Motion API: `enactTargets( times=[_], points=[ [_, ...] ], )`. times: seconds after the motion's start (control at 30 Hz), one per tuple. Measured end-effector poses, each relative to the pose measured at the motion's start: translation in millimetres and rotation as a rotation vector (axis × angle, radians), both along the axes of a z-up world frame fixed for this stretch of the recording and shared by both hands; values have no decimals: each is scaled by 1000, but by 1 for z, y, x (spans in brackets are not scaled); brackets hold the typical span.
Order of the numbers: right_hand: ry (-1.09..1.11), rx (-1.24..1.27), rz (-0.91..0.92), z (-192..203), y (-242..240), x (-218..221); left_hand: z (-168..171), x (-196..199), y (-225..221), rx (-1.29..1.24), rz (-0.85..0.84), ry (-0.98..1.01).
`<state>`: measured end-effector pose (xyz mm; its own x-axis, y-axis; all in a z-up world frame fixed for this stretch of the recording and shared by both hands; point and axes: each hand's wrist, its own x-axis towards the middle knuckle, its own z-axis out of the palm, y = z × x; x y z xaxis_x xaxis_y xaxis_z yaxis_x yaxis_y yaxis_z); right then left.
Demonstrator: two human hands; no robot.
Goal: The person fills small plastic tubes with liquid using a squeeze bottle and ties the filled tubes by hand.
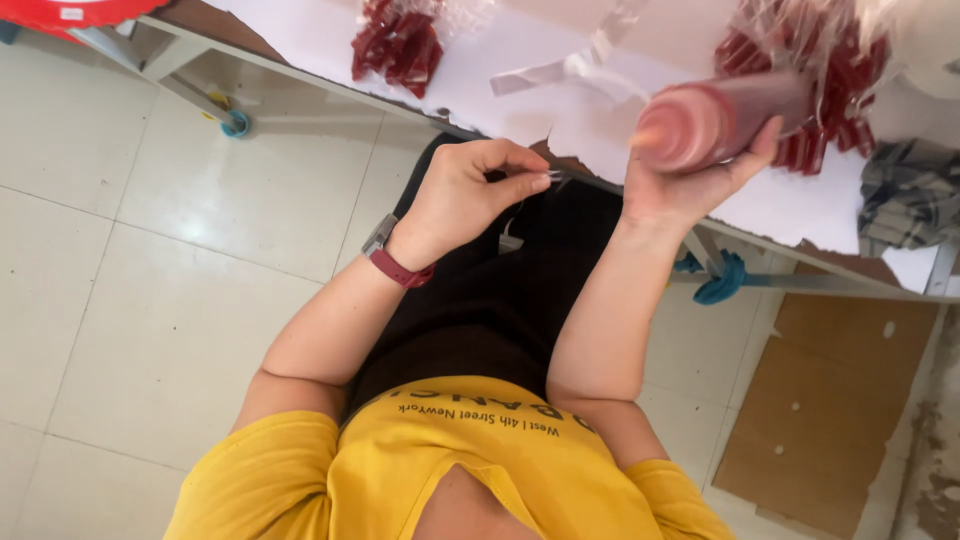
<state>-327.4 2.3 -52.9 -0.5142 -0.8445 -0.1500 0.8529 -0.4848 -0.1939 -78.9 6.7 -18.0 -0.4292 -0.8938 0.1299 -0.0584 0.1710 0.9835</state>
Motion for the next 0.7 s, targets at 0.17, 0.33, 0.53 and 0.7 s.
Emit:
enactTargets(
  times=[0.17,0.33,0.53,0.7],
  points=[
    [513,1,-111,42,33,25,6,-2,12,-279,-15,-131],
    [724,32,-169,58,51,38,11,-3,15,-358,-14,-166],
    [874,29,-201,54,56,48,14,-8,21,-429,-29,-140],
    [1057,92,-334,34,46,48,9,-19,17,-275,-54,-168]
  ],
)
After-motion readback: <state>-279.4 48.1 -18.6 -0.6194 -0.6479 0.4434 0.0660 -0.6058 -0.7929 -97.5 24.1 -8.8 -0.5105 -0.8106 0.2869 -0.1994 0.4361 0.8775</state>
